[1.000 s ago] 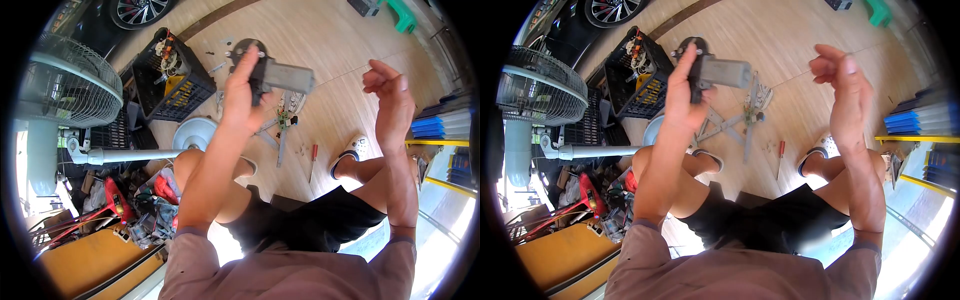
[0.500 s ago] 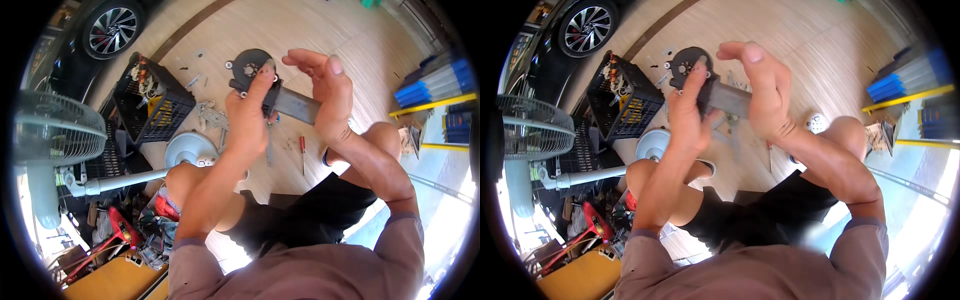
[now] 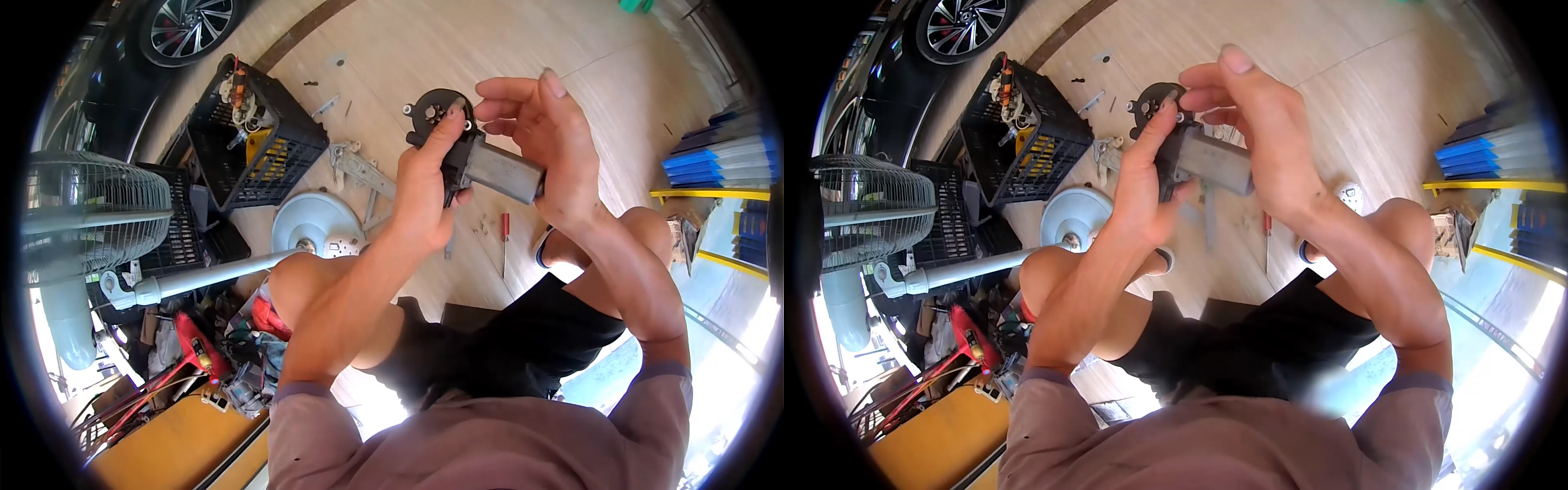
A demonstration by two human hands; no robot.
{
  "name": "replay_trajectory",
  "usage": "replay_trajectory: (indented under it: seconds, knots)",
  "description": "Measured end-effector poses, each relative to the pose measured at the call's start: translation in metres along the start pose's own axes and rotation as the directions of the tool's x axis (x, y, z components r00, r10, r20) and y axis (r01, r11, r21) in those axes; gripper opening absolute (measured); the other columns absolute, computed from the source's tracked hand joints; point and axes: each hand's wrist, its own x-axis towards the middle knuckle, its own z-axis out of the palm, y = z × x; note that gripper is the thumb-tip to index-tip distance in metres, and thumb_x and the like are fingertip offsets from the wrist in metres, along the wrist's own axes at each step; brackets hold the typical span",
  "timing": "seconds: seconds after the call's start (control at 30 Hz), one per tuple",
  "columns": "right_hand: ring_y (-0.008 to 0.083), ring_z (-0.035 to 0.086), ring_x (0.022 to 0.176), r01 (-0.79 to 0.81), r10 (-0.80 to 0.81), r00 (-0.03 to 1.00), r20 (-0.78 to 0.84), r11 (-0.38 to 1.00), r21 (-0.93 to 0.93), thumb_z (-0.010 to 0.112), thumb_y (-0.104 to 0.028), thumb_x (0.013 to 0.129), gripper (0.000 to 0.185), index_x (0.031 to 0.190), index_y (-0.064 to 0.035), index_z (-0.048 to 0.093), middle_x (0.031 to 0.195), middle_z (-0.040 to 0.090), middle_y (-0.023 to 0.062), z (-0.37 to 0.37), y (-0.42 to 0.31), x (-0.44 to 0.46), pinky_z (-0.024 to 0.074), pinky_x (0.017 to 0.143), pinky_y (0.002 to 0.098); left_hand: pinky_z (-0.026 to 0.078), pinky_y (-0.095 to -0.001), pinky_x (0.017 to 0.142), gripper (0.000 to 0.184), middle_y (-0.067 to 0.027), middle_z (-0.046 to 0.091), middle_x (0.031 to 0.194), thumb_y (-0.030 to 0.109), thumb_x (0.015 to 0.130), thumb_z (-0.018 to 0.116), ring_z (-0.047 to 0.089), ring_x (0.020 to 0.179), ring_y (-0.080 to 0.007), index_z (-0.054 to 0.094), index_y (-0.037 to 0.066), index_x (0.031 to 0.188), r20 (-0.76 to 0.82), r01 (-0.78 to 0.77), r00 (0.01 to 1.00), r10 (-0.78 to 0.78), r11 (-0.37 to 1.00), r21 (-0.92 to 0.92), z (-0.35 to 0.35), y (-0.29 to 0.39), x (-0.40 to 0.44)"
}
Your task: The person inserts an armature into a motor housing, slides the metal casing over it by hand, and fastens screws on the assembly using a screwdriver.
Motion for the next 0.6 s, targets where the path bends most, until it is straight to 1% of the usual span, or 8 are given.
replay_trajectory:
  seconds: [0.03,0.13,0.23,0.33,0.43,0.53,0.57,0.6]
  knots:
    - [0.0195,0.06,0.101,0.001,-0.001,1.0,0.0,1.0,0.025,0.046,-0.055,0.099,0.066,0.112,0.0065,0.067,0.105,0.067,0.0129,-0.001,-0.001,-0.001,0.0444,0.091,0.0353,0.033,-0.0263,0.061,0.025,0.0093,0.062,0.091,0.045,0.092,0.068,0.054,0.081,-0.0044,0.065,0.023,0.103,0.017,0.005,1.0,-0.005,1.0,0.004,-0.001,-0.001,0.0]
    - [0.0202,0.055,0.103,-0.049,0.049,0.997,0.061,0.999,0.002,0.036,-0.059,0.1,0.07,0.118,0.0031,0.063,0.105,0.064,0.0118,-0.002,-0.006,-0.004,0.04,0.097,0.037,0.036,-0.0236,0.05,0.037,0.0043,0.061,0.079,0.048,0.091,0.069,0.054,0.064,-0.0063,0.064,0.013,0.099,0.011,-0.083,0.996,0.084,0.996,-0.037,0.01,-0.002,-0.004]
    - [0.019,0.055,0.103,-0.006,0.008,0.998,0.056,1.0,-0.023,0.036,-0.058,0.1,0.068,0.119,0.0025,0.063,0.107,0.063,0.0114,-0.002,-0.009,-0.004,0.0398,0.098,0.037,0.034,-0.0268,0.061,0.028,0.0086,0.063,0.092,0.049,0.092,0.067,0.055,0.082,-0.0052,0.064,0.025,0.106,0.071,-0.033,0.997,0.038,0.997,-0.066,0.007,0.0,-0.005]
    - [0.0181,0.055,0.104,-0.012,0.018,0.997,0.076,0.997,-0.082,0.036,-0.056,0.101,0.067,0.12,0.0024,0.063,0.108,0.063,0.0109,-0.005,-0.008,-0.001,0.041,0.096,0.0365,0.035,-0.0264,0.062,0.028,0.008,0.063,0.091,0.049,0.091,0.068,0.057,0.081,-0.0061,0.064,0.025,0.106,0.07,-0.068,0.995,0.073,0.994,-0.083,0.008,0.002,-0.007]
    - [0.0179,0.057,0.102,-0.021,0.028,0.999,0.047,0.989,-0.147,0.037,-0.056,0.102,0.067,0.118,0.0024,0.064,0.107,0.064,0.0105,-0.015,0.002,0.005,0.0432,0.094,0.0355,0.039,-0.0268,0.064,0.03,0.0073,0.065,0.091,0.049,0.09,0.07,0.059,0.082,-0.0076,0.065,0.024,0.104,-0.01,-0.109,0.994,0.109,0.993,-0.043,0.006,0.006,-0.006]
    - [0.0175,0.06,0.099,-0.125,0.125,0.992,-0.014,0.969,-0.215,0.038,-0.057,0.102,0.066,0.116,0.0016,0.066,0.104,0.066,0.0092,-0.029,0.009,0.016,0.0452,0.091,0.034,0.048,-0.0287,0.072,0.031,0.0038,0.069,0.095,0.046,0.091,0.071,0.064,0.085,-0.011,0.065,0.018,0.102,-0.012,-0.211,0.977,0.211,0.973,-0.089,-0.003,0.015,-0.004]
    - [0.0169,0.061,0.097,-0.134,0.127,0.991,-0.044,0.924,-0.359,0.04,-0.054,0.103,0.062,0.115,0.0004,0.067,0.102,0.068,0.0071,-0.032,0.007,0.017,0.0456,0.091,0.0326,0.05,-0.0294,0.073,0.031,0.0028,0.069,0.094,0.046,0.092,0.069,0.064,0.086,-0.0115,0.065,0.017,0.102,-0.068,-0.24,0.97,0.233,0.963,-0.121,-0.003,0.019,-0.005]
    - [0.0173,0.062,0.096,-0.094,0.108,0.994,0.004,0.885,-0.457,0.043,-0.052,0.103,0.06,0.116,0.0002,0.067,0.1,0.068,0.0079,-0.041,0.014,0.019,0.0466,0.089,0.0326,0.052,-0.0301,0.074,0.031,0.0018,0.069,0.094,0.045,0.093,0.068,0.065,0.086,-0.012,0.066,0.015,0.102,-0.126,-0.271,0.959,0.253,0.951,-0.151,-0.005,0.023,-0.005]
